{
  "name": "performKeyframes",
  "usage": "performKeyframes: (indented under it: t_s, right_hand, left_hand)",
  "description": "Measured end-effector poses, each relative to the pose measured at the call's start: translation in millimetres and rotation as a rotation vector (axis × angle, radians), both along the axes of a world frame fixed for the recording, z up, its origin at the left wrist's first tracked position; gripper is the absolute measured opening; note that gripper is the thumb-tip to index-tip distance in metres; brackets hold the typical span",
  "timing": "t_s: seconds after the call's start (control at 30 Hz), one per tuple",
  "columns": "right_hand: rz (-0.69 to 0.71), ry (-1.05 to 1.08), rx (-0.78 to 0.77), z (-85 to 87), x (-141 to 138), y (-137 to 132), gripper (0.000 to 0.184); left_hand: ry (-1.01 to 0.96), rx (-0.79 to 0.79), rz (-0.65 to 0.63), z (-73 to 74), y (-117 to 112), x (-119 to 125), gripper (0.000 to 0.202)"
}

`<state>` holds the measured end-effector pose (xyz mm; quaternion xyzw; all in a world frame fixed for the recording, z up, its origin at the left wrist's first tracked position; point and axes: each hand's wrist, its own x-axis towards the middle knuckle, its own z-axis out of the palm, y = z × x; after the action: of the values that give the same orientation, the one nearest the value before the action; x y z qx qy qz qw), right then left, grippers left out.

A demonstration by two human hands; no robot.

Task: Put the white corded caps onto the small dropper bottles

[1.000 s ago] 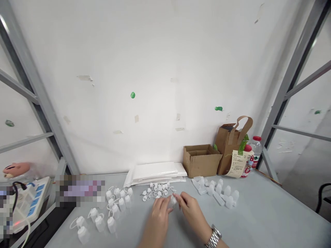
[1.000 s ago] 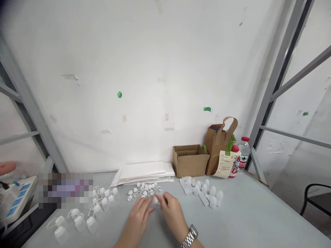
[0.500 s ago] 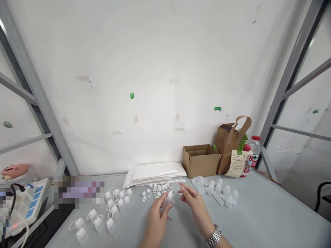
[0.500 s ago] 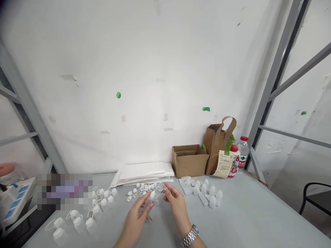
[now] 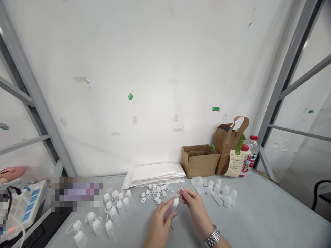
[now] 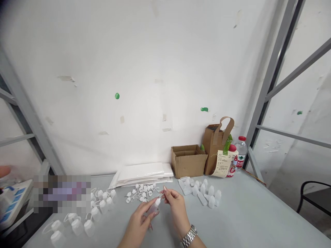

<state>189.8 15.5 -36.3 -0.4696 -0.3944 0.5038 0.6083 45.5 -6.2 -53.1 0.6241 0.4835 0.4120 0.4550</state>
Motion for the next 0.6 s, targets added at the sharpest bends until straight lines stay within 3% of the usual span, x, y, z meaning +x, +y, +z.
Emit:
performKeyframes:
  t_s: [0.33,0.6]
  right_hand:
    - [0.039,-0.076,0.035,-3.6,-1.4,-0.1,0.042]
    - [0.036,-0.083,0.042,2.8,-2.2,-2.2,0.042]
  left_hand:
    - [0.046,0.009,-0.005,5.0,0.3,-0.8,0.049]
    - [0.058,0.028,-0.011,3.9,0.4,-2.4,0.046]
